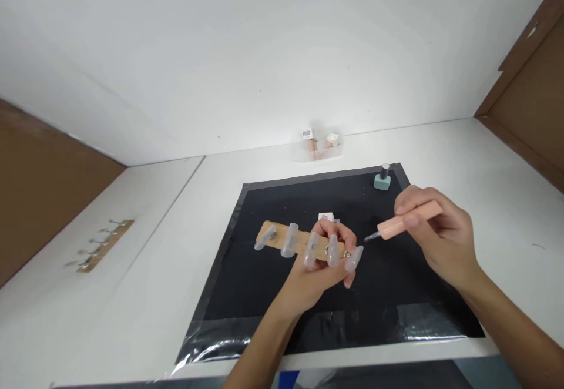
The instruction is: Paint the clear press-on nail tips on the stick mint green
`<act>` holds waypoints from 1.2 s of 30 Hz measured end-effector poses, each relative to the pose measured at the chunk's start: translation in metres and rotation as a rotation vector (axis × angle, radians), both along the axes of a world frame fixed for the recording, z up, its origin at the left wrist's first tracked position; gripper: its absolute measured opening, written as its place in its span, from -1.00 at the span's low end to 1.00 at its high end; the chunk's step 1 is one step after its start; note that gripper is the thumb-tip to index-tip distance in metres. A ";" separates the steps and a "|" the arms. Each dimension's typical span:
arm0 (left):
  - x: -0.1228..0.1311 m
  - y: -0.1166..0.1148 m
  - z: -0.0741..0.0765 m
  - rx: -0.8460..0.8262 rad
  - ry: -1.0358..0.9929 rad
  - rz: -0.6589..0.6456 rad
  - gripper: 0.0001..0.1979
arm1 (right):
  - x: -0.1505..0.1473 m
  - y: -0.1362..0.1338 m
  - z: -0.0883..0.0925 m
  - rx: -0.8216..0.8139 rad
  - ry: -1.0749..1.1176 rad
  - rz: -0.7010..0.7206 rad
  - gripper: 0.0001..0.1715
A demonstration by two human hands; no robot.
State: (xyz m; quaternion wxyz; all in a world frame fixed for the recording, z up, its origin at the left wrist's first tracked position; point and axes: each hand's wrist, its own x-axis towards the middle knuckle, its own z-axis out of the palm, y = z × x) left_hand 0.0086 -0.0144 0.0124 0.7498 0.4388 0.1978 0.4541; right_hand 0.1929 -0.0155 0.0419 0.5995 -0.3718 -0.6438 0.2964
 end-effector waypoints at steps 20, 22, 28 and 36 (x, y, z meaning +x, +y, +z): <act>-0.002 0.000 -0.002 0.048 0.099 -0.158 -0.83 | 0.004 0.001 -0.005 -0.037 0.111 0.128 -0.81; -0.001 -0.001 -0.002 0.057 0.136 -0.164 -0.83 | 0.002 -0.001 -0.003 -0.013 0.053 0.165 -0.82; 0.000 -0.003 0.004 0.107 0.229 -0.159 -0.80 | -0.004 -0.003 0.004 0.080 -0.048 0.243 -0.80; -0.003 -0.004 0.002 0.135 0.299 -0.205 -0.84 | 0.000 -0.002 0.000 0.064 -0.075 0.164 -0.88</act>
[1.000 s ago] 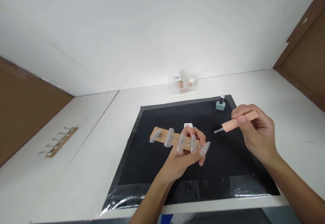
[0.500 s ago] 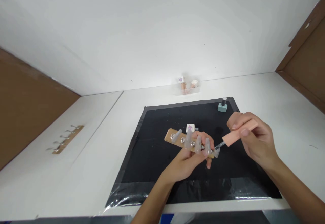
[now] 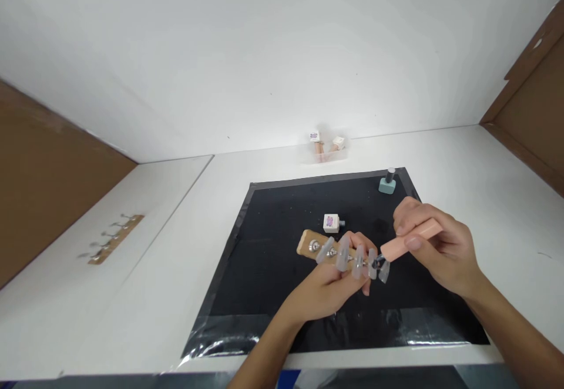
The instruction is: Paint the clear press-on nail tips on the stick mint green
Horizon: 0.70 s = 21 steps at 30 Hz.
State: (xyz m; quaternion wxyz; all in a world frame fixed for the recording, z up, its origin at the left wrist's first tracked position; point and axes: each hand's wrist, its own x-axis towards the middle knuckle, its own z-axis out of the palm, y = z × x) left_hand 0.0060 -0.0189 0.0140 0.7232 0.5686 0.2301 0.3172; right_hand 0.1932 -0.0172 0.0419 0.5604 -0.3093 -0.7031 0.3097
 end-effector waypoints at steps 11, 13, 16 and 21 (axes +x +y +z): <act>0.001 0.001 0.000 0.068 0.040 -0.013 -0.82 | 0.000 -0.001 0.004 0.008 0.005 0.109 -0.84; 0.002 0.001 0.000 0.086 0.048 -0.005 -0.80 | 0.000 -0.001 0.003 0.020 -0.036 0.112 -0.86; 0.002 0.001 -0.001 0.078 0.063 -0.012 -0.80 | 0.001 0.000 0.003 0.021 -0.064 0.026 -0.86; 0.003 0.001 0.001 0.081 0.045 -0.036 -0.81 | 0.004 0.000 0.003 0.016 -0.037 -0.049 -0.88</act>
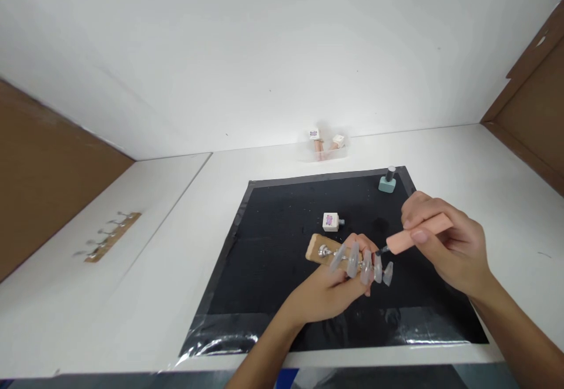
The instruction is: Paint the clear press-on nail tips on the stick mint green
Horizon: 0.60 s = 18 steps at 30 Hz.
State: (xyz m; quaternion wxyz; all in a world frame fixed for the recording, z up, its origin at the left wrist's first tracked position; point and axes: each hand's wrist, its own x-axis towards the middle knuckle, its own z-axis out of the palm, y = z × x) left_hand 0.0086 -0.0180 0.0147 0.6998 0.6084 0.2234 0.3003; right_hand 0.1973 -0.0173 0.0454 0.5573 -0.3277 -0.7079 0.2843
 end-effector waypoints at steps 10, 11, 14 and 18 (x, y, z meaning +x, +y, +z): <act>0.000 0.001 -0.002 0.032 0.030 -0.011 -0.82 | -0.003 0.001 0.001 0.015 -0.068 -0.016 -0.82; 0.000 0.001 -0.003 0.022 0.019 -0.011 -0.82 | -0.003 0.001 0.001 -0.001 -0.056 -0.054 -0.83; 0.001 0.001 -0.002 0.028 0.026 -0.001 -0.84 | -0.001 0.000 0.001 -0.009 -0.011 -0.021 -0.87; 0.001 0.001 0.000 0.058 0.061 0.002 -0.85 | -0.002 0.000 0.003 0.021 -0.043 0.149 -0.85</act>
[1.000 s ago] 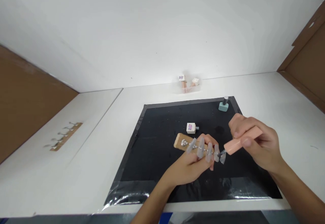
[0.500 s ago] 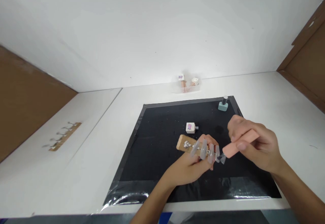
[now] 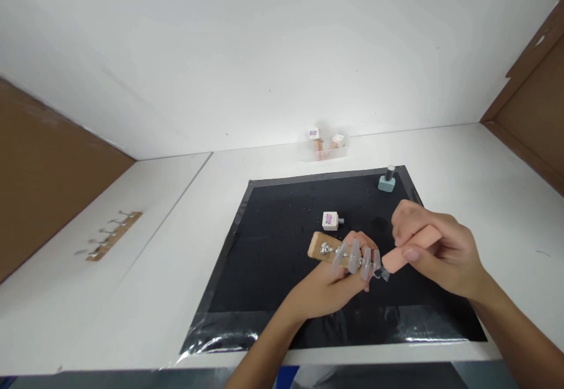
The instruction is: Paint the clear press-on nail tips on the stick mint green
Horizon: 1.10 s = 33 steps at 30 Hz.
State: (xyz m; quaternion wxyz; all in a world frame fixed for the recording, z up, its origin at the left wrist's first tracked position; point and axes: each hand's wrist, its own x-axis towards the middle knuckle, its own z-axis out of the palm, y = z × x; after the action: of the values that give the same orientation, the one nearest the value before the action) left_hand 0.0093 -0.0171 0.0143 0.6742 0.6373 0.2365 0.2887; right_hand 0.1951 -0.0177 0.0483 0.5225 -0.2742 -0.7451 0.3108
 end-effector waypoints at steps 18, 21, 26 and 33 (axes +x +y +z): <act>0.001 0.001 -0.006 -0.281 -0.242 -0.039 -0.78 | -0.003 -0.001 -0.001 -0.111 0.052 -0.120 -0.81; 0.001 0.001 -0.007 -0.299 -0.272 -0.048 -0.76 | -0.002 0.000 0.000 -0.150 0.073 -0.267 -0.81; 0.002 0.001 -0.009 -0.344 -0.337 -0.054 -0.83 | 0.000 -0.002 -0.001 -0.123 0.125 -0.079 -0.82; 0.004 0.002 -0.012 -0.416 -0.448 -0.111 -0.83 | 0.000 -0.002 -0.002 -0.179 0.094 -0.197 -0.81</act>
State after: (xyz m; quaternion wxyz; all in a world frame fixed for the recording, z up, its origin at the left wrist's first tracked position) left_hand 0.0135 -0.0156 0.0019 0.8403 0.4179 0.1008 0.3301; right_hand 0.1948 -0.0201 0.0464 0.5581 -0.3770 -0.6586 0.3356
